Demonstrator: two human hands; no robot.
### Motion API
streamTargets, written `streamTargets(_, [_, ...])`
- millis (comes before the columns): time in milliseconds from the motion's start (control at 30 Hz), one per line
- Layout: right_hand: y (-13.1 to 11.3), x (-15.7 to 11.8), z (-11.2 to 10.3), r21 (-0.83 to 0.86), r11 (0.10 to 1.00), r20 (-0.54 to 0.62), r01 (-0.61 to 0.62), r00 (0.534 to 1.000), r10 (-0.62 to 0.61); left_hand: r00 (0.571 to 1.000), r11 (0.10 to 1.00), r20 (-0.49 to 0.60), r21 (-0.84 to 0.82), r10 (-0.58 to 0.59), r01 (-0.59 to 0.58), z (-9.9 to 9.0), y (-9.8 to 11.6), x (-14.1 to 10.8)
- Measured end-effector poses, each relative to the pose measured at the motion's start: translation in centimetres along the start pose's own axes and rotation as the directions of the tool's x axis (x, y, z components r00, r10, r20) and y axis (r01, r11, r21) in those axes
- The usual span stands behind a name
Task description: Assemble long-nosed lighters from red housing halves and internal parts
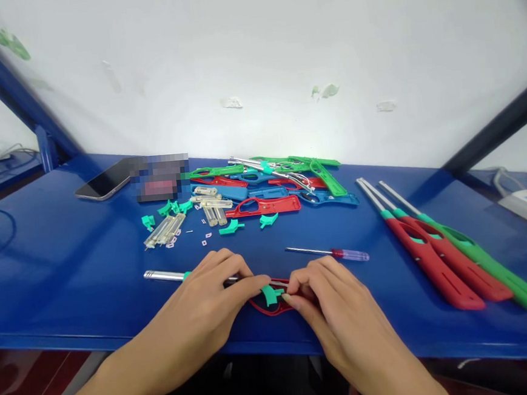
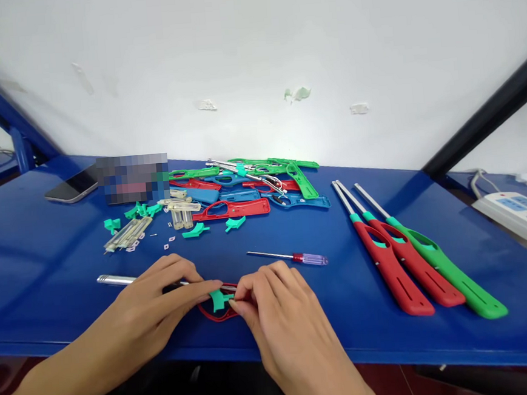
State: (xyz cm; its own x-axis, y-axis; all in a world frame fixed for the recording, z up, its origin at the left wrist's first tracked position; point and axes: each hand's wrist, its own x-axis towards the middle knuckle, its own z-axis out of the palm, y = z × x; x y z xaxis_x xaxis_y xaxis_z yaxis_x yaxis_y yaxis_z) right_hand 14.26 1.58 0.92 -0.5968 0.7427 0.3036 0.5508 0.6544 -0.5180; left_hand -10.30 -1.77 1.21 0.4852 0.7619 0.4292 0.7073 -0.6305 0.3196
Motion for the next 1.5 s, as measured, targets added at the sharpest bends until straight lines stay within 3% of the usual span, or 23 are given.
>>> streamTargets(233, [-0.07,0.29,-0.16,-0.02,0.998,-0.019,0.052,0.998,-0.052,0.998,0.999,-0.064,-0.042,0.008,-0.01,0.19,-0.18,0.12])
streamTargets(867, [0.06,0.32,-0.13,-0.065,0.994,-0.067,0.092,0.993,-0.097,0.996,0.991,-0.093,-0.137,-0.005,-0.008,0.31,-0.27,0.14])
streamTargets(1500, [0.21,-0.14,-0.07,0.071,0.996,0.013,-0.055,0.998,0.054,0.996,0.986,-0.087,-0.166,-0.033,0.019,0.0,-0.32,0.52])
